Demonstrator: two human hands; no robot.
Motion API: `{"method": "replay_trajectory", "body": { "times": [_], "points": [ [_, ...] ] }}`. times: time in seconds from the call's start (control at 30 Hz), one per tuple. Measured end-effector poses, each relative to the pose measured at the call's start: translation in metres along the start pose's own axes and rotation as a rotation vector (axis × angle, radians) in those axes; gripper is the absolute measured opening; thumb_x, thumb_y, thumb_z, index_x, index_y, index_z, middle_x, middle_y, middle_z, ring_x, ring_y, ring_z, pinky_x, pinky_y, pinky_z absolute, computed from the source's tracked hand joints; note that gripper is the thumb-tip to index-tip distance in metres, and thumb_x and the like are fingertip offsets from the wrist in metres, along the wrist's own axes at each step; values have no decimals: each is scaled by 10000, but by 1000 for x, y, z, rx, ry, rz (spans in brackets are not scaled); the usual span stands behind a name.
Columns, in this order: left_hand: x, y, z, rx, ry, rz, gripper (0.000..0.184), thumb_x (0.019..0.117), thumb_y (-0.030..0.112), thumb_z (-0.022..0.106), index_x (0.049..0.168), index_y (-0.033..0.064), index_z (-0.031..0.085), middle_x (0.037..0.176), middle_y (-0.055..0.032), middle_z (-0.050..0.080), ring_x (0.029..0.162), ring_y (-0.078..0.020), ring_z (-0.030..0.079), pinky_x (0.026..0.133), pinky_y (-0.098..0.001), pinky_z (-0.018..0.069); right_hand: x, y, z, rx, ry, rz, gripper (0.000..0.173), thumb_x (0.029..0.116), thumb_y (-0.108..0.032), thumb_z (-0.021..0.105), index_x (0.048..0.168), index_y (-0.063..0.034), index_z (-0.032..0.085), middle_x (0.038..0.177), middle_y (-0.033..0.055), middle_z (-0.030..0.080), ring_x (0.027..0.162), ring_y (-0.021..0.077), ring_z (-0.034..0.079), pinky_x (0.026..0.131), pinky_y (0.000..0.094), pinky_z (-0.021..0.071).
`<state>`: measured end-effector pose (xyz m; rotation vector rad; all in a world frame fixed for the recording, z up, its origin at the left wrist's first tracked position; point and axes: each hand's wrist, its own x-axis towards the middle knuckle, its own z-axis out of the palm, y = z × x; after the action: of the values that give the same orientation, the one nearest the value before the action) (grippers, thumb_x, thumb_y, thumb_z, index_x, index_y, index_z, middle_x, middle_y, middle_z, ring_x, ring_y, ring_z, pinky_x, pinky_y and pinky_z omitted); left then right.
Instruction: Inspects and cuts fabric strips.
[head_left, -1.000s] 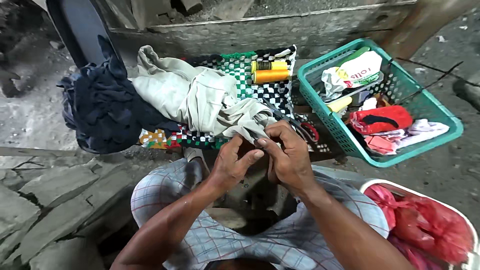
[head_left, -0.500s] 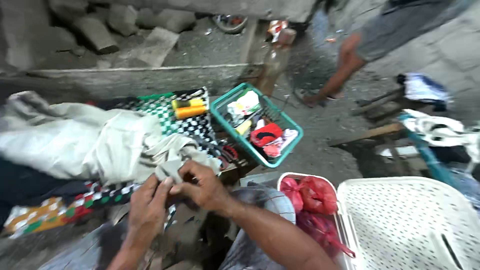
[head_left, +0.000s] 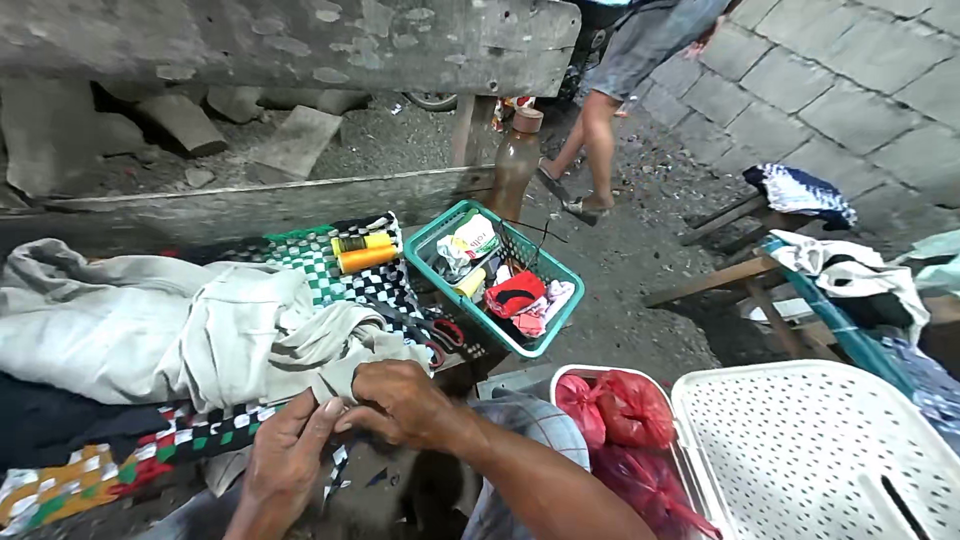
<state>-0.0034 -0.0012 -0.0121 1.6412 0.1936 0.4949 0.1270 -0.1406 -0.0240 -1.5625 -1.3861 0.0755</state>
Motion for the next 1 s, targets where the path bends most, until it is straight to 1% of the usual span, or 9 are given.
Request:
{"method": "replay_trajectory", "body": {
  "times": [0.07,0.17,0.27,0.33,0.4,0.47,0.63,0.8,1.0],
  "points": [
    [0,-1,-2,46,-5,14,311,1033,389,577,972,118,718,839,42,716,770,-52,688,723,-221,588,-1,-1,2,3,-13,-17,404,1047,-329,578,793,-17,606,759,108,597,723,225,623,654,388,529],
    [0,0,-1,34,27,22,266,1026,332,596,946,109,717,813,35,713,742,-57,686,699,-224,588,-1,-3,4,51,-9,-14,396,1055,-291,564,772,-15,590,734,103,577,698,217,607,634,381,516],
    [-1,5,3,1,75,31,214,1013,299,619,943,123,718,791,43,709,684,-61,679,636,-224,594,1,-9,4,251,10,63,371,1057,-221,558,766,7,574,706,97,552,666,176,565,625,341,487],
    [-1,7,4,-67,91,34,219,1013,337,625,974,147,727,797,54,714,655,-53,668,601,-210,582,3,-14,2,396,24,135,347,1060,-187,539,783,19,572,691,85,546,655,142,548,621,309,469],
    [0,9,4,-165,80,33,233,1019,360,618,1021,156,732,801,51,710,626,-52,650,574,-208,571,5,-19,1,529,41,197,314,1064,-160,516,835,39,598,715,90,598,672,131,602,640,303,517],
    [0,14,5,-241,74,9,229,1012,375,628,1036,177,740,780,54,707,591,-52,646,540,-216,575,5,-23,1,630,66,232,306,1064,-164,507,856,39,601,714,84,608,659,125,617,627,303,534],
    [1,27,11,-413,81,-60,196,1006,346,641,1026,182,748,705,62,671,535,-22,609,495,-190,552,7,-28,5,805,156,248,317,1053,-200,527,795,-20,565,640,20,556,573,79,560,547,265,487],
    [3,32,17,-515,130,-146,195,1001,346,648,1004,176,742,666,51,637,490,-16,575,450,-178,524,7,-36,6,1032,197,358,280,1053,-231,531,819,-84,569,631,-22,574,537,60,560,507,238,485],
    [7,36,21,-608,232,-246,213,1046,302,551,1002,145,688,593,21,580,461,-65,568,467,-237,554,12,-39,9,1241,304,471,227,1052,-212,504,861,-115,578,642,-46,560,530,41,545,507,205,478]
  ]
}}
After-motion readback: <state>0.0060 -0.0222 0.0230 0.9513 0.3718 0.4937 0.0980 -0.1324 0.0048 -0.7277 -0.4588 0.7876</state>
